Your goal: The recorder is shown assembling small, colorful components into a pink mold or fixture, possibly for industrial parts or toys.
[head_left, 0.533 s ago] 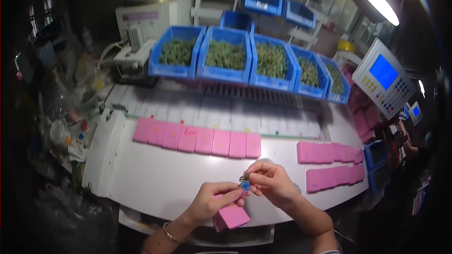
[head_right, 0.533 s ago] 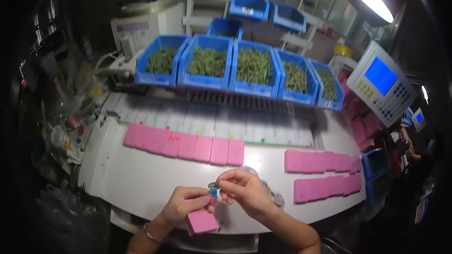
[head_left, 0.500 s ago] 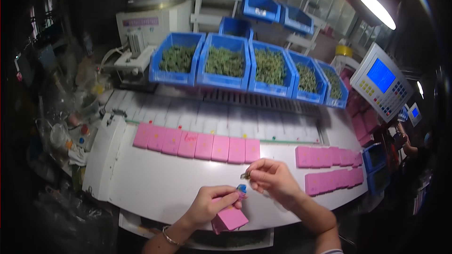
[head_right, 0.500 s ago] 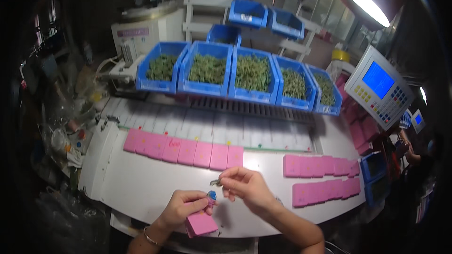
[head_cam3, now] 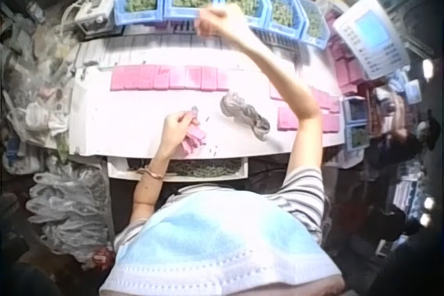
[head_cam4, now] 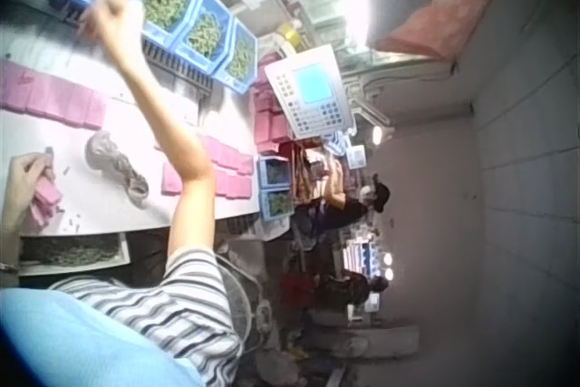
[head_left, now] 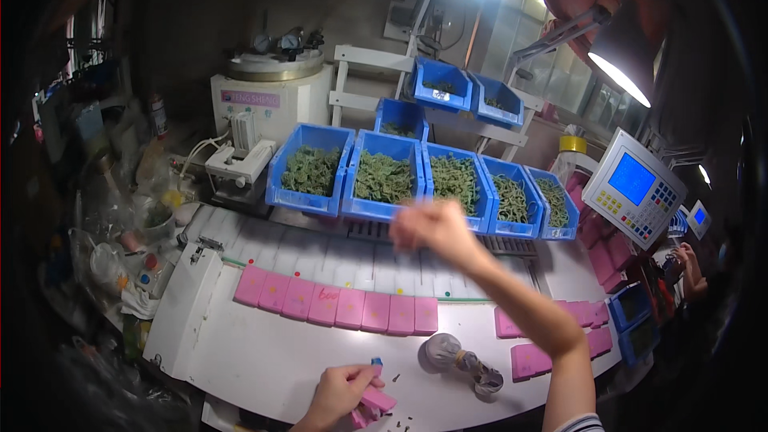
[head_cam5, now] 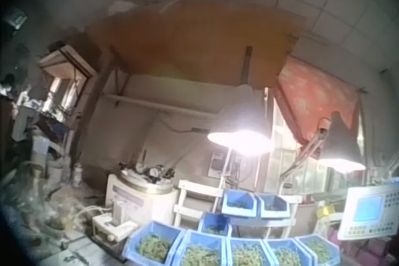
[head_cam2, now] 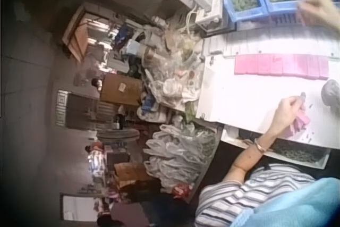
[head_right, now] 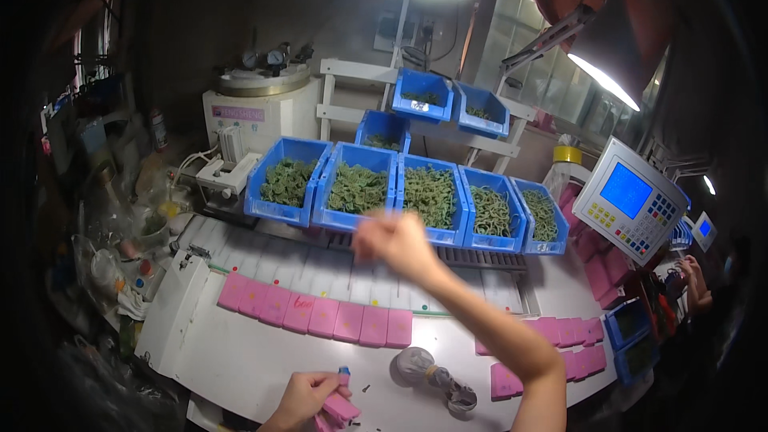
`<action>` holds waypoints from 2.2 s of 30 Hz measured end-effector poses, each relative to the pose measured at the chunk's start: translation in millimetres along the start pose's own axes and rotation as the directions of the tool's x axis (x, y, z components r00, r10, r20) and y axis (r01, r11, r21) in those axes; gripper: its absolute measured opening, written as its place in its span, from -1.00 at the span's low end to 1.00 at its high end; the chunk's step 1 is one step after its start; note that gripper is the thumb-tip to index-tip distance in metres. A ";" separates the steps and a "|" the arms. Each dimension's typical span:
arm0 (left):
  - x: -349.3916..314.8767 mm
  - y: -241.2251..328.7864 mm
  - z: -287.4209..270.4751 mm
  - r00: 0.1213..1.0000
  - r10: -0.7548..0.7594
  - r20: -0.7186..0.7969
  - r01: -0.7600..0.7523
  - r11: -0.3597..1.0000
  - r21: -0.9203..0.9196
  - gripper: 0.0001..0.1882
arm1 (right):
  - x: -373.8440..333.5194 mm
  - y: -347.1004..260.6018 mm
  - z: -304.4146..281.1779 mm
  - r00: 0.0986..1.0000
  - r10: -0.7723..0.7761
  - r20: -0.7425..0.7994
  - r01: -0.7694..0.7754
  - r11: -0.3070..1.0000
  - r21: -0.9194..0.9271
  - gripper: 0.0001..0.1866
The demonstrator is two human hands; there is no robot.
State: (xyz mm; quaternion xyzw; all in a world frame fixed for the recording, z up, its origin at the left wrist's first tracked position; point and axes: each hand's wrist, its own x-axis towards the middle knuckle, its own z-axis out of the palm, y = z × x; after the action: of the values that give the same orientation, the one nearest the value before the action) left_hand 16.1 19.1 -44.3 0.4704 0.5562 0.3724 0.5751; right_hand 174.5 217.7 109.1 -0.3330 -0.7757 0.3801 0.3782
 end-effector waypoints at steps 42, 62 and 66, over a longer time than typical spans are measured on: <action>10.4 26.1 22.3 0.994 -0.103 0.039 0.110 0.903 -0.416 -0.37 | -204.1 -4.7 82.8 0.995 -0.100 -0.012 0.071 0.783 -0.618 -0.41; 2.4 23.5 22.4 0.930 0.224 -0.293 -0.315 0.895 -0.315 -0.50 | -229.0 -15.3 72.1 0.983 0.180 0.033 -0.146 0.883 -0.446 -0.30; -6.2 8.7 -9.9 0.896 0.197 -0.397 -0.347 0.871 -0.349 -0.44 | -237.2 7.6 59.2 0.977 0.172 -0.128 -0.214 0.775 -0.594 -0.30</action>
State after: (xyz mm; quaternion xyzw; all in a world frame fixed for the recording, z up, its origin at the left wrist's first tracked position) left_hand 6.5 17.0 -33.6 0.3398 0.4852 0.6366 0.4938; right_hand 243.3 10.7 -1.6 -0.5265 -0.8048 0.1378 0.2367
